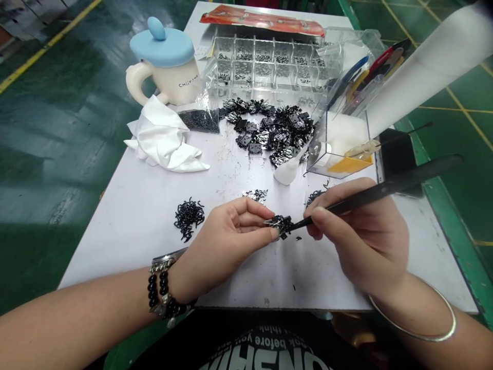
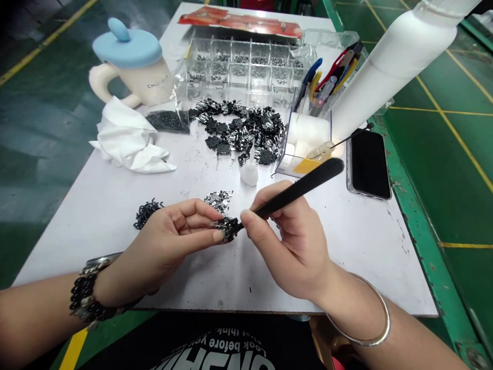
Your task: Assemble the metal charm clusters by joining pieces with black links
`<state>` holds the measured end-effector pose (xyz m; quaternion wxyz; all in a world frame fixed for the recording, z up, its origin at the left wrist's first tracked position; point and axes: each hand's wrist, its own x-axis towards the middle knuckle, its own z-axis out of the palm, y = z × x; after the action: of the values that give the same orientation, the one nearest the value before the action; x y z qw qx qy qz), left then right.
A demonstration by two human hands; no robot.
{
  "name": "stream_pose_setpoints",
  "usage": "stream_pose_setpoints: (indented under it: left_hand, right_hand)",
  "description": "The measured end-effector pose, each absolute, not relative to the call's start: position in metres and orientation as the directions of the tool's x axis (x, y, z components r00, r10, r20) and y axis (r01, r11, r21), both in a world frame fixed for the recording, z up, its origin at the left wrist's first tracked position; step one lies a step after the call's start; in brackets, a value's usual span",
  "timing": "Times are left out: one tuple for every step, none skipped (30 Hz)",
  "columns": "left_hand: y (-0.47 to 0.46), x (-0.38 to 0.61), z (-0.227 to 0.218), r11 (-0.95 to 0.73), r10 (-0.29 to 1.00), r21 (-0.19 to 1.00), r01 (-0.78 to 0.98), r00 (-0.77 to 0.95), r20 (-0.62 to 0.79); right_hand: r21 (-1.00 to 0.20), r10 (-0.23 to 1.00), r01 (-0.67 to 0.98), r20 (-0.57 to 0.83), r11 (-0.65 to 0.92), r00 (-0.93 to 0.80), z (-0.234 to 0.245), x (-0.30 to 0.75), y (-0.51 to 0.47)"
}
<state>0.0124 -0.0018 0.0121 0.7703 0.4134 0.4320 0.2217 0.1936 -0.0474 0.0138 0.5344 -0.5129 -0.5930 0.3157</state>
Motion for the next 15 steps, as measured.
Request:
stream_pose_setpoints:
  left_hand:
    - [-0.0019,0.0126,0.0116,0.560,0.698,0.829,0.015,0.531,-0.481]
    - [-0.0021,0.0127,0.0112,0.558,0.698,0.830,0.013,0.534,-0.478]
    - [-0.0023,0.0127,0.0107,0.556,0.700,0.831,0.007,0.535,-0.473]
    - [-0.0025,0.0128,0.0103,0.555,0.701,0.832,0.001,0.536,-0.469]
    - [-0.0028,0.0129,0.0100,0.555,0.703,0.832,-0.003,0.537,-0.466]
    - [-0.0030,0.0130,0.0098,0.555,0.705,0.832,-0.009,0.536,-0.464]
    - [-0.0032,0.0131,0.0095,0.555,0.706,0.832,-0.014,0.537,-0.462]
    - [-0.0034,0.0132,0.0093,0.554,0.708,0.833,-0.018,0.537,-0.459]
    - [-0.0034,0.0133,0.0090,0.552,0.710,0.833,-0.022,0.536,-0.457]
    - [-0.0033,0.0134,0.0086,0.553,0.712,0.833,-0.025,0.533,-0.457]
    - [-0.0030,0.0135,0.0081,0.554,0.713,0.832,-0.027,0.531,-0.458]
    - [-0.0026,0.0135,0.0075,0.560,0.711,0.828,-0.027,0.529,-0.463]
    - [-0.0020,0.0135,0.0070,0.570,0.706,0.821,-0.027,0.528,-0.472]
    - [-0.0013,0.0133,0.0067,0.584,0.697,0.811,-0.027,0.529,-0.484]
    - [-0.0006,0.0131,0.0066,0.601,0.685,0.799,-0.028,0.532,-0.497]
  right_hand:
    - [-0.921,0.945,0.277,0.312,0.275,0.100,0.0140,0.1933,-0.0479]
    - [-0.919,0.944,0.285,0.314,0.274,0.104,0.0144,0.1930,-0.0484]
    - [-0.916,0.944,0.297,0.313,0.269,0.109,0.0149,0.1926,-0.0488]
    - [-0.913,0.943,0.310,0.311,0.264,0.114,0.0156,0.1922,-0.0492]
    - [-0.910,0.943,0.324,0.311,0.259,0.119,0.0163,0.1917,-0.0495]
    - [-0.905,0.941,0.338,0.315,0.259,0.122,0.0169,0.1911,-0.0498]
    - [-0.901,0.939,0.348,0.320,0.260,0.125,0.0174,0.1906,-0.0500]
    - [-0.899,0.938,0.353,0.322,0.260,0.128,0.0176,0.1902,-0.0501]
    - [-0.898,0.936,0.355,0.324,0.260,0.135,0.0174,0.1898,-0.0502]
    - [-0.898,0.935,0.355,0.327,0.260,0.141,0.0169,0.1895,-0.0501]
    - [-0.898,0.933,0.354,0.330,0.262,0.145,0.0162,0.1893,-0.0499]
    - [-0.897,0.932,0.354,0.333,0.266,0.144,0.0154,0.1892,-0.0498]
    - [-0.893,0.931,0.359,0.339,0.272,0.138,0.0146,0.1894,-0.0497]
    - [-0.887,0.931,0.367,0.344,0.280,0.120,0.0143,0.1898,-0.0498]
    - [-0.879,0.932,0.378,0.350,0.291,0.094,0.0147,0.1907,-0.0502]
